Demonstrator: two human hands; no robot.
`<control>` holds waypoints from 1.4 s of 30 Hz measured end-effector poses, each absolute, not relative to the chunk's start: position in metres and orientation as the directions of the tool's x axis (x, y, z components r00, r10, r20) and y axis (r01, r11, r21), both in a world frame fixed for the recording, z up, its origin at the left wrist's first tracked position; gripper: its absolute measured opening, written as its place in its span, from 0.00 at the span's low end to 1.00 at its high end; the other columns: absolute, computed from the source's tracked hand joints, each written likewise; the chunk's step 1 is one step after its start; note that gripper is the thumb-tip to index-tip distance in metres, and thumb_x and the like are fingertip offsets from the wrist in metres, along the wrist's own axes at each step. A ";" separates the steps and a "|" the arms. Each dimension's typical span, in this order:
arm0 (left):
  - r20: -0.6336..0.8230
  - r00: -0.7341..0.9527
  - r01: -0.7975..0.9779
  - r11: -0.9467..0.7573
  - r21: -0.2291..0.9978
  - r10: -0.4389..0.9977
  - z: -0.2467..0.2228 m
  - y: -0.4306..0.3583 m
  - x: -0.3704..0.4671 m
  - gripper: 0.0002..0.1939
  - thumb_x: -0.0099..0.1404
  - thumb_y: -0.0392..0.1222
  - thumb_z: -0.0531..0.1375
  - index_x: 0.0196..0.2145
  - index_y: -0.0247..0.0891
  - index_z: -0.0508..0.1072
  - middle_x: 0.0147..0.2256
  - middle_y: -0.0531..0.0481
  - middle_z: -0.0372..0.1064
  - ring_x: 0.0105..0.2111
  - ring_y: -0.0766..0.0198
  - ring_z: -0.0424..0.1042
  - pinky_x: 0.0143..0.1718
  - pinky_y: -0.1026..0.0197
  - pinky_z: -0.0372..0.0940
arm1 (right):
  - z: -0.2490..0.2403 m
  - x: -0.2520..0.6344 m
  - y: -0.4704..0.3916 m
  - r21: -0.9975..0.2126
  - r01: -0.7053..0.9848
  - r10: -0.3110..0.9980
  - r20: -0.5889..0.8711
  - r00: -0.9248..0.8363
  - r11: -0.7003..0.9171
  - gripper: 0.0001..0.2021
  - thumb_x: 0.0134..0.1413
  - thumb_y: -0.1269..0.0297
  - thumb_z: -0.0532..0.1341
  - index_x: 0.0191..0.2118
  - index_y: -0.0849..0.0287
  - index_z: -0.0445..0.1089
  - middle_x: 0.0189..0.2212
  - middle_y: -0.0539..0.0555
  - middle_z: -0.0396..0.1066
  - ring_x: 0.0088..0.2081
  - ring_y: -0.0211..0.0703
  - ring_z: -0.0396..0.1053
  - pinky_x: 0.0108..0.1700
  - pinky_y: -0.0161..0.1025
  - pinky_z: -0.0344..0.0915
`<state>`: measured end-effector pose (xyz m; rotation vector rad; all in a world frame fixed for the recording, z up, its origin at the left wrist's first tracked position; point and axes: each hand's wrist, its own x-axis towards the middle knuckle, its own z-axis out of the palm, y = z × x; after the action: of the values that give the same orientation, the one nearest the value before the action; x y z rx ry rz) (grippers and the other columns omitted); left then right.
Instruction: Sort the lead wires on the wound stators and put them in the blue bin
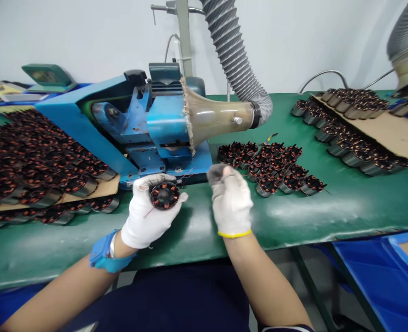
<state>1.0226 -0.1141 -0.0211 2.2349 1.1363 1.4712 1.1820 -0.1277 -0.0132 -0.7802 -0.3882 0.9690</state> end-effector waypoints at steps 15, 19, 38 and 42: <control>0.609 0.164 0.600 -0.569 0.563 0.776 -0.016 -0.096 1.030 0.27 0.57 0.36 0.61 0.53 0.36 0.58 0.49 0.38 0.64 0.49 0.53 0.71 0.50 0.50 0.69 | 0.004 1.131 -0.079 -0.940 -0.332 0.952 -0.026 0.306 0.080 0.10 0.44 0.58 0.63 0.27 0.60 0.72 0.21 0.46 0.69 0.26 0.35 0.65 0.33 0.35 0.64; 0.610 0.100 0.623 -0.528 0.577 0.786 -0.009 -0.090 1.040 0.26 0.56 0.33 0.59 0.52 0.37 0.58 0.49 0.39 0.63 0.48 0.54 0.71 0.50 0.50 0.69 | 0.007 1.133 -0.067 -0.962 -0.242 0.938 0.033 0.345 0.123 0.10 0.46 0.58 0.62 0.27 0.60 0.72 0.21 0.46 0.70 0.27 0.35 0.66 0.35 0.36 0.63; 0.589 0.126 0.555 -0.549 0.625 0.799 -0.011 -0.081 1.044 0.28 0.55 0.33 0.61 0.52 0.36 0.58 0.49 0.37 0.63 0.48 0.54 0.71 0.53 0.49 0.67 | 0.007 1.130 -0.062 -0.929 -0.334 0.891 -0.010 0.455 0.160 0.08 0.45 0.61 0.62 0.27 0.60 0.72 0.22 0.46 0.72 0.28 0.35 0.67 0.35 0.35 0.65; 0.615 0.177 0.491 -0.611 0.621 0.768 -0.012 -0.084 1.033 0.29 0.55 0.31 0.60 0.53 0.38 0.57 0.50 0.39 0.62 0.51 0.54 0.68 0.55 0.47 0.65 | 0.006 1.125 -0.070 -0.921 -0.350 0.895 -0.004 0.446 0.170 0.09 0.46 0.59 0.62 0.29 0.60 0.72 0.24 0.47 0.72 0.28 0.36 0.67 0.35 0.35 0.66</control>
<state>1.0334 -0.0841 -0.0124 2.1746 1.2053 1.4054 1.1252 -0.0697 0.0061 -1.0459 -0.6430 0.9766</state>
